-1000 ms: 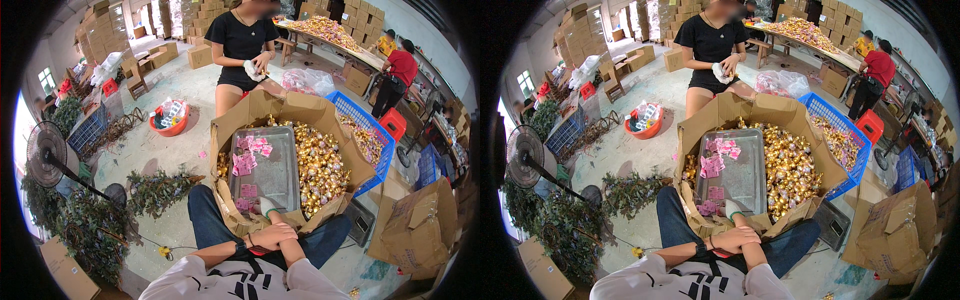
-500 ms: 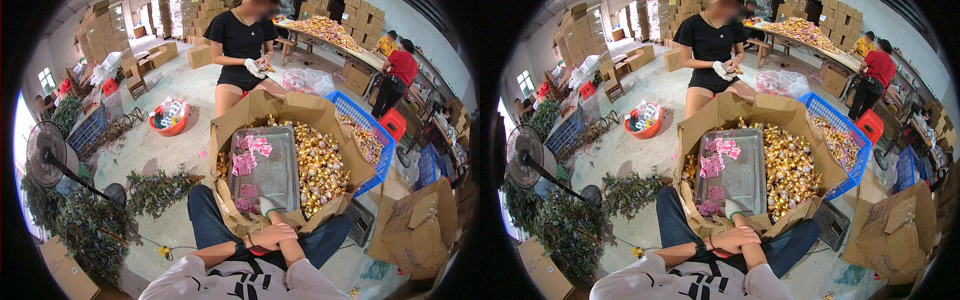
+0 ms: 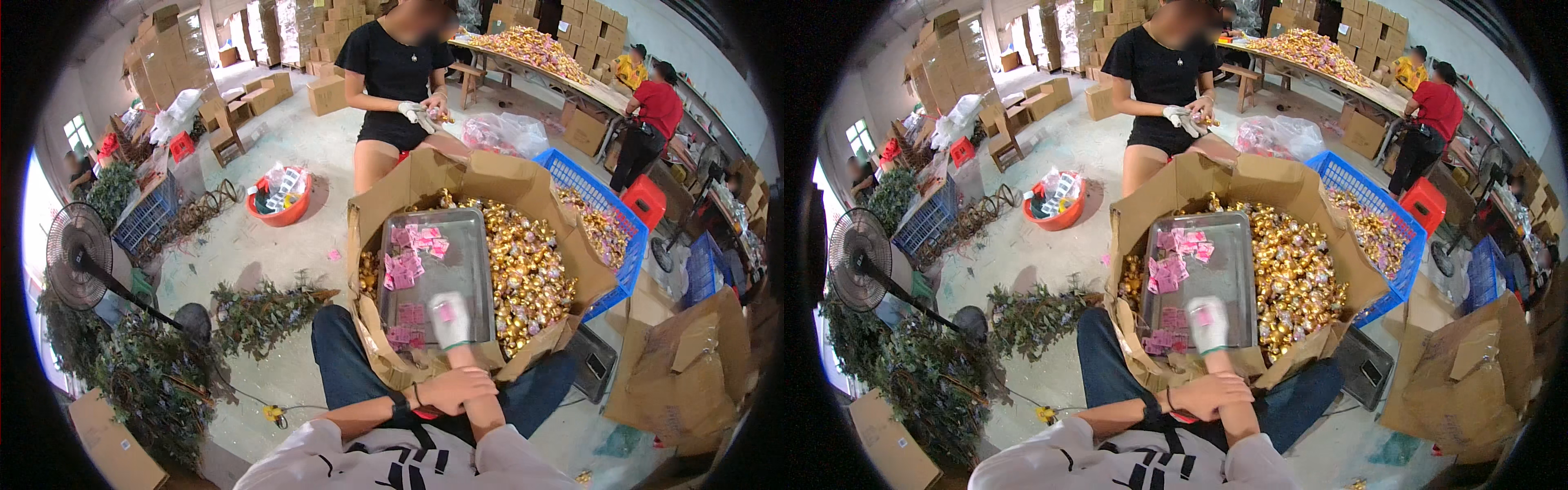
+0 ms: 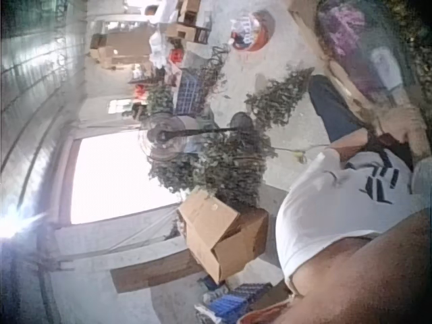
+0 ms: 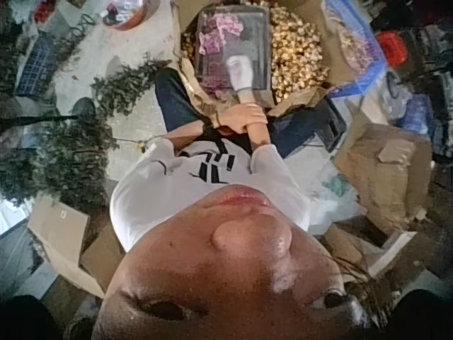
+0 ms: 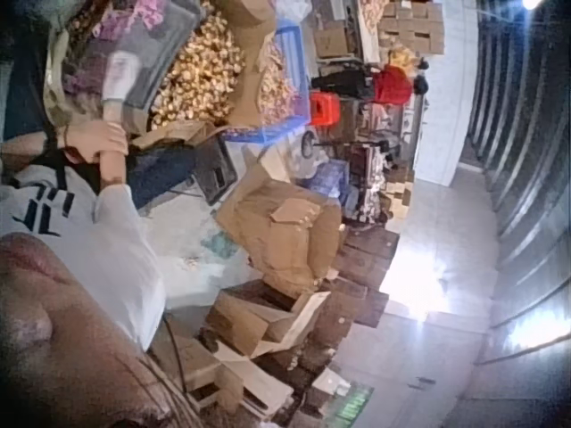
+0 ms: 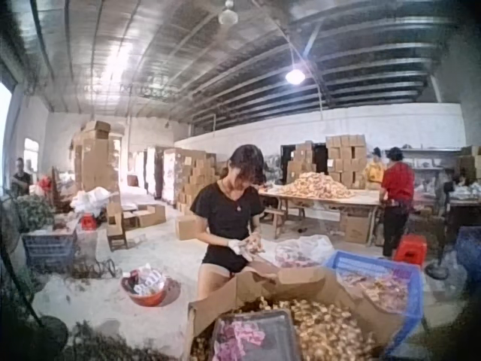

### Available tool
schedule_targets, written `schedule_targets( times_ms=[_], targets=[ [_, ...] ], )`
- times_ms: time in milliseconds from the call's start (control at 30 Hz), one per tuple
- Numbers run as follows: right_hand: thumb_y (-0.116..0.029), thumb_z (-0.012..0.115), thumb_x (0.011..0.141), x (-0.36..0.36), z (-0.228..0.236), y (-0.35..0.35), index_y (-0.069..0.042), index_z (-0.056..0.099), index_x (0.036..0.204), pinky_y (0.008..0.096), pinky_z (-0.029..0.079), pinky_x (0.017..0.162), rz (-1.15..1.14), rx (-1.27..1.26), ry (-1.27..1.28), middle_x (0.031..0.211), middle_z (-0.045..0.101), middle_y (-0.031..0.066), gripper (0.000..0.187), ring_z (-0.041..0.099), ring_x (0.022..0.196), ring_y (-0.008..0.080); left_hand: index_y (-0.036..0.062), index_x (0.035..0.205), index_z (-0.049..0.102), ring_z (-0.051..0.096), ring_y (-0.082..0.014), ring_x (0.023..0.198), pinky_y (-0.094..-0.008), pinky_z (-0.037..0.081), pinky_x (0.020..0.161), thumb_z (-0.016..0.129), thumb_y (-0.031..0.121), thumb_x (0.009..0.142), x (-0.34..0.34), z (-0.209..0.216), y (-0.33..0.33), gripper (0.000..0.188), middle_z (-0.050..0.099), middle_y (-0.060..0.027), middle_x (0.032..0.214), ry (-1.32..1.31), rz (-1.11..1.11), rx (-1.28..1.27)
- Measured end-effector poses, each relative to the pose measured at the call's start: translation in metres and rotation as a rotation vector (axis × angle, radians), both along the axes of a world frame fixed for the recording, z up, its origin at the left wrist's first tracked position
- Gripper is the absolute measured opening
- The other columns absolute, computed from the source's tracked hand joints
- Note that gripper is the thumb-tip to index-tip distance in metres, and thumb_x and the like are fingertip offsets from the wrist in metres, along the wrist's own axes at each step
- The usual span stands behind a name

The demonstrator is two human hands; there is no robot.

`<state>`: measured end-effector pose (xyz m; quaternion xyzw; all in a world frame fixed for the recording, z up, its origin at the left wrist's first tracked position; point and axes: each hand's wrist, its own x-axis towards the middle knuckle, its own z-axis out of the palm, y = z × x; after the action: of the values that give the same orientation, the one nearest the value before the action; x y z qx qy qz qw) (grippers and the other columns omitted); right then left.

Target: The recorder is sitting on the floor and manually wrapping individual gold-colored chocolate spheres in pink wrappers.

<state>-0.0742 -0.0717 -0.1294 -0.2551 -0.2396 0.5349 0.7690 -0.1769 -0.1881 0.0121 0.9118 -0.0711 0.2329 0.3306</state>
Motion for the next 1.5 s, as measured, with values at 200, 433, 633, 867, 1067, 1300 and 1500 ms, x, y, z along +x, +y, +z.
schedule_targets(
  times_ms=[200, 433, 633, 867, 1067, 1300, 1500],
  targets=[
    [-0.007, 0.052, 0.093, 0.018, 0.139, -0.063, 0.0, 0.054, 0.1, 0.0395, 0.049, 0.091, -0.058, -0.038, 0.661, 0.099, 0.058, 0.01, 0.011, 0.057, 0.098, 0.0231, 0.006, 0.115, 0.054, 0.052, -0.0286, 0.105, -0.0404, 0.039, 0.092, 0.066, 0.016, 0.076, -0.025, 0.081, 0.001, 0.042, 0.056, -0.0109, 0.112, -0.124, 0.112, -0.198],
    [-0.004, 0.056, 0.088, -0.008, 0.195, -0.123, -0.004, 0.047, 0.115, 0.0396, 0.045, 0.093, 0.009, 0.042, 0.473, 0.109, 0.056, 0.0098, 0.029, 0.054, 0.106, 0.0248, 0.0012, 0.105, 0.049, 0.055, -0.0121, 0.08, -0.0271, 0.045, 0.074, 0.062, 0.0, 0.081, -0.034, 0.082, 0.016, 0.028, 0.055, -0.004, 0.087, -0.375, 0.625, -0.597],
    [-0.016, 0.054, 0.092, -0.025, 0.179, -0.131, -0.005, 0.046, 0.119, 0.0406, 0.04, 0.1, 0.021, -0.051, 0.371, 0.115, 0.054, 0.0115, 0.031, 0.05, 0.116, 0.0298, 0.0021, 0.106, 0.047, 0.049, -0.0057, 0.074, -0.0208, 0.044, 0.066, 0.063, 0.003, 0.085, -0.037, 0.054, 0.016, 0.027, 0.048, 0.0005, 0.082, -0.124, 0.674, -0.902],
    [-0.012, 0.052, 0.092, -0.025, 0.182, -0.133, -0.004, 0.047, 0.115, 0.0356, 0.045, 0.093, 0.064, -0.127, 0.136, 0.109, 0.057, 0.0128, 0.025, 0.056, 0.108, 0.026, 0.0017, 0.094, 0.046, 0.049, -0.0052, 0.063, -0.0207, 0.042, 0.057, 0.061, 0.006, 0.087, -0.036, 0.04, 0.021, 0.017, 0.05, -0.0005, 0.071, -0.229, 0.728, -0.997],
    [-0.011, 0.054, 0.091, -0.045, 0.19, -0.137, -0.004, 0.051, 0.107, 0.0256, 0.044, 0.083, -0.088, -0.217, -0.279, 0.099, 0.059, 0.0062, 0.018, 0.056, 0.095, 0.0144, 0.0038, 0.089, 0.04, 0.047, -0.0071, 0.057, -0.023, 0.038, 0.052, 0.05, 0.01, 0.094, -0.043, 0.042, 0.021, 0.013, 0.049, -0.0018, 0.068, -0.125, 0.824, -0.836],
    [-0.009, 0.053, 0.09, -0.034, 0.183, -0.136, -0.006, 0.054, 0.105, 0.027, 0.044, 0.084, 0.012, -0.145, -0.275, 0.101, 0.058, 0.0035, 0.015, 0.055, 0.096, 0.0129, 0.0043, 0.084, 0.041, 0.044, -0.0065, 0.056, -0.0228, 0.037, 0.051, 0.042, 0.015, 0.097, -0.048, 0.031, 0.026, 0.017, 0.047, -0.0007, 0.068, -0.083, 0.919, -0.763],
    [-0.006, 0.061, 0.079, -0.005, 0.176, -0.132, -0.005, 0.054, 0.108, 0.0338, 0.043, 0.091, -0.174, -0.042, -1.023, 0.109, 0.056, 0.0106, 0.03, 0.055, 0.103, 0.0233, 0.0029, 0.088, 0.047, 0.042, -0.0059, 0.061, -0.0221, 0.037, 0.056, 0.044, 0.011, 0.095, -0.053, 0.063, 0.024, 0.011, 0.045, 0.0018, 0.07, -0.085, 0.847, -0.658]
  ],
)
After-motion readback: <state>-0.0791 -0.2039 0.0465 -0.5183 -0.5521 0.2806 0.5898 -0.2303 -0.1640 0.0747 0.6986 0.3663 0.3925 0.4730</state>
